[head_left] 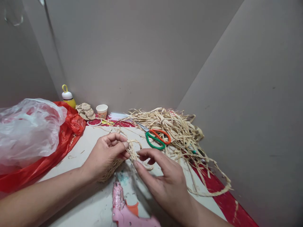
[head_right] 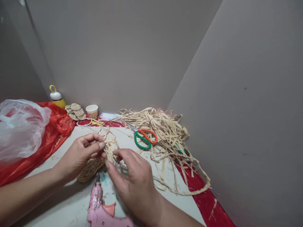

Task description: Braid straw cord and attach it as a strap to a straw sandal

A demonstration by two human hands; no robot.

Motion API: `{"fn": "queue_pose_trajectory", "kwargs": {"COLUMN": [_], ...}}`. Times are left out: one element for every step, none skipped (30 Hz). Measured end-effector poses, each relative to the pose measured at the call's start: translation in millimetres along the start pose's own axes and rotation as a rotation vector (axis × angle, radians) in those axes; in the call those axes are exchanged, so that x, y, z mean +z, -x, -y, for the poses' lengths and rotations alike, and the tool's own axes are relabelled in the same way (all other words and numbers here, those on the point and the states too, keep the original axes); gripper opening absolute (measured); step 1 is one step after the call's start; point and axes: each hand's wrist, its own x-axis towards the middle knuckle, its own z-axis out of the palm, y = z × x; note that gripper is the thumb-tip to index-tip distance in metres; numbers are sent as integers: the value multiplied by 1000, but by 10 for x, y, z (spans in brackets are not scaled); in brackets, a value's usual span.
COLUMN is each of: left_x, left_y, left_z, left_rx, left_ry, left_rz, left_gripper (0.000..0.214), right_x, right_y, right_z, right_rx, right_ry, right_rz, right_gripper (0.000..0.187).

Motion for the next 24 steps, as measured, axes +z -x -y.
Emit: {"fn": "queue_pose_trajectory", "kwargs": {"left_x": [5, 11, 17, 22, 27, 32, 36, 40, 42, 43, 40, 34, 25, 12, -2, -17, -31, -42, -49, -53, -53, -52, -49, -45], "left_y": [4, 8, 11, 14, 17, 19, 19, 20, 19, 18, 15, 12, 8, 4, -1, -5, -8, -10, -11, -10, -8, -5, -2, 1], "left_z": [0, 1, 2, 4, 6, 8, 9, 8, 4, -2, -9, -18, -27, -36, -43, -50, -56, -61, -68, -75, -83, -91, -98, -105], "left_rx": [-3, -5, -7, -9, -13, -19, -25, -30, -33, -32, -28, -22, -16, -13, -12, -14, -17, -22, -25, -27, -26, -23, -18, -10], "left_ry": [3, 8, 14, 20, 25, 29, 33, 36, 38, 40, 40, 35, 24, 10, -7, -24, -39, -50, -56, -59, -57, -52, -45, -37], "left_rz": [1, 1, 4, 7, 13, 19, 26, 33, 43, 50, 57, 65, 72, 82, 98, 117, 137, 151, 156, 152, 135, 113, 90, 69], "left_gripper": [17, 17, 18, 18, 18, 18, 19, 19, 19, 19, 19, 18, 17, 17, 16, 16, 17, 18, 18, 18, 18, 18, 18, 18], "right_x": [14, 30, 44, 57, 69, 77, 84, 88, 89, 88, 84, 79, 72, 64, 56, 49, 42, 38, 36, 38, 42, 48, 56, 66], "right_y": [1, -2, -7, -13, -19, -23, -25, -26, -26, -26, -26, -27, -29, -32, -35, -40, -44, -48, -50, -50, -48, -43, -35, -25], "right_z": [-3, -9, -14, -19, -21, -22, -22, -22, -22, -23, -26, -30, -36, -43, -50, -57, -62, -65, -67, -67, -65, -64, -63, -62], "right_rx": [25, 67, 110, 146, 169, 179, 181, 178, 174, 169, 168, 170, 172, 173, 171, 164, 154, 143, 133, 125, 120, 118, 114, 102], "right_ry": [-1, -18, -46, -78, -110, -134, -151, -160, -164, -163, -161, -161, -162, -164, -167, -168, -169, -170, -169, -162, -151, -135, -115, -89], "right_rz": [19, 36, 50, 62, 71, 74, 72, 70, 67, 64, 61, 61, 62, 65, 65, 70, 81, 95, 109, 121, 126, 122, 106, 83], "right_gripper": [13, 13, 14, 15, 16, 18, 18, 17, 16, 16, 15, 15, 16, 17, 18, 18, 18, 18, 18, 19, 20, 23, 28, 33]}}
